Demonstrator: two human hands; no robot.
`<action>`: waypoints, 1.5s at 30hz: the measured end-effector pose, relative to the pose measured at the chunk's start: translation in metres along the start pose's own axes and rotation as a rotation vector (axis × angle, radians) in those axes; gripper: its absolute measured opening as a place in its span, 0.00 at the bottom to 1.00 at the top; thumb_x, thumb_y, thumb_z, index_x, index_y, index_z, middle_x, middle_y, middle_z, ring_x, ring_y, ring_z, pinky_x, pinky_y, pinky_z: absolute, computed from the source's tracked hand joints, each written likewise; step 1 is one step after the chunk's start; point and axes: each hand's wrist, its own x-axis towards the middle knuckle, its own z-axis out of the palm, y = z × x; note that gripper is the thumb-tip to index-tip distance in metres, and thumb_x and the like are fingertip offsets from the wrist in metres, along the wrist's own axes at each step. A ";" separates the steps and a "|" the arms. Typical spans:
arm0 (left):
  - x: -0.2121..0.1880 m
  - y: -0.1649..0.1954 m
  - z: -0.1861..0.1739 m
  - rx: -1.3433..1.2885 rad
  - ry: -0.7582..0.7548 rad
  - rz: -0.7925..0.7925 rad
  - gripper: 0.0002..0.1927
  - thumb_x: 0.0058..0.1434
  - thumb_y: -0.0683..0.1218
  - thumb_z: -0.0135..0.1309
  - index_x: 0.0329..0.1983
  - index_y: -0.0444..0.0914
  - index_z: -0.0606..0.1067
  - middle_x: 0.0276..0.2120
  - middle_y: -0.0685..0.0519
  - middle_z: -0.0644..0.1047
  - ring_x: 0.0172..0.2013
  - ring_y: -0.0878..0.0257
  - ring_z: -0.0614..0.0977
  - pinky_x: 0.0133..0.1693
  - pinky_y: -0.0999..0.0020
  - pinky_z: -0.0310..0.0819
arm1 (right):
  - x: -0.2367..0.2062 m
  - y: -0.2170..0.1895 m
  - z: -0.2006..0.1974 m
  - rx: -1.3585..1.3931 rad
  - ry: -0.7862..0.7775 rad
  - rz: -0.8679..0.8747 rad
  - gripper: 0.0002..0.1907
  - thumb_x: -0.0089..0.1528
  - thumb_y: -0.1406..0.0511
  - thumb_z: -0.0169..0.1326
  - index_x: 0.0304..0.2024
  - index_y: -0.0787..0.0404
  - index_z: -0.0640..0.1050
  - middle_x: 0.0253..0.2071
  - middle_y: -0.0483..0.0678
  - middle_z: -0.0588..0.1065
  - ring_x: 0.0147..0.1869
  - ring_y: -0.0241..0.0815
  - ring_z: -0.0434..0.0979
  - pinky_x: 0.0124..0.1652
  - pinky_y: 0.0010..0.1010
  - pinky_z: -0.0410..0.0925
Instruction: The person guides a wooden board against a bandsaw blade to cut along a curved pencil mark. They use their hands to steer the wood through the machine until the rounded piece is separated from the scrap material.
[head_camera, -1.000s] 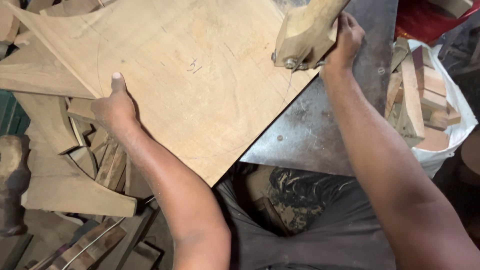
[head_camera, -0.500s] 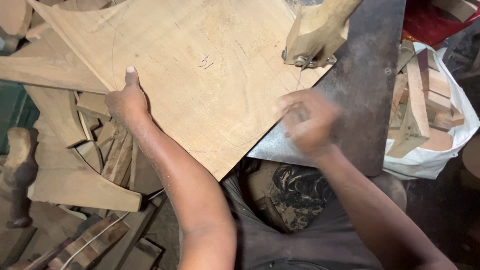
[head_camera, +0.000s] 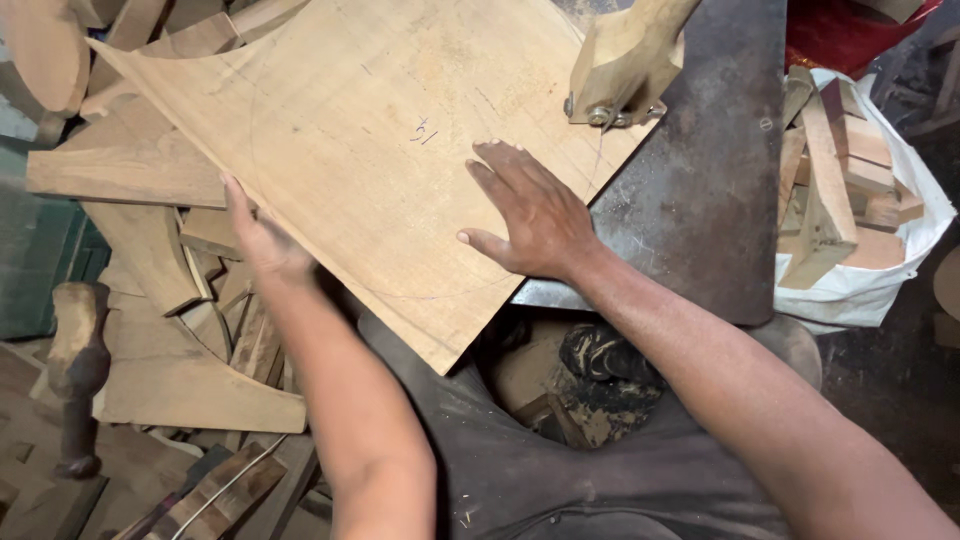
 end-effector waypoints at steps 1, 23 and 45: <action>-0.001 -0.006 -0.002 -0.156 -0.106 0.064 0.38 0.69 0.64 0.49 0.73 0.37 0.64 0.67 0.41 0.72 0.65 0.46 0.76 0.66 0.49 0.73 | 0.000 -0.001 0.000 -0.010 -0.004 0.005 0.42 0.62 0.47 0.60 0.69 0.65 0.65 0.72 0.60 0.61 0.76 0.59 0.57 0.71 0.48 0.54; 0.001 -0.032 0.005 -0.013 -0.189 0.117 0.43 0.51 0.53 0.53 0.69 0.29 0.64 0.61 0.36 0.73 0.61 0.44 0.77 0.62 0.51 0.73 | 0.004 0.020 0.022 -0.065 0.077 0.100 0.46 0.65 0.43 0.55 0.69 0.72 0.62 0.72 0.66 0.60 0.77 0.62 0.56 0.73 0.51 0.52; -0.001 -0.035 0.006 -0.027 -0.177 0.136 0.44 0.52 0.53 0.54 0.70 0.31 0.61 0.61 0.36 0.72 0.62 0.44 0.75 0.62 0.49 0.71 | 0.011 0.025 0.020 -0.134 -0.056 0.093 0.51 0.64 0.38 0.50 0.72 0.69 0.57 0.75 0.63 0.53 0.79 0.58 0.50 0.74 0.49 0.48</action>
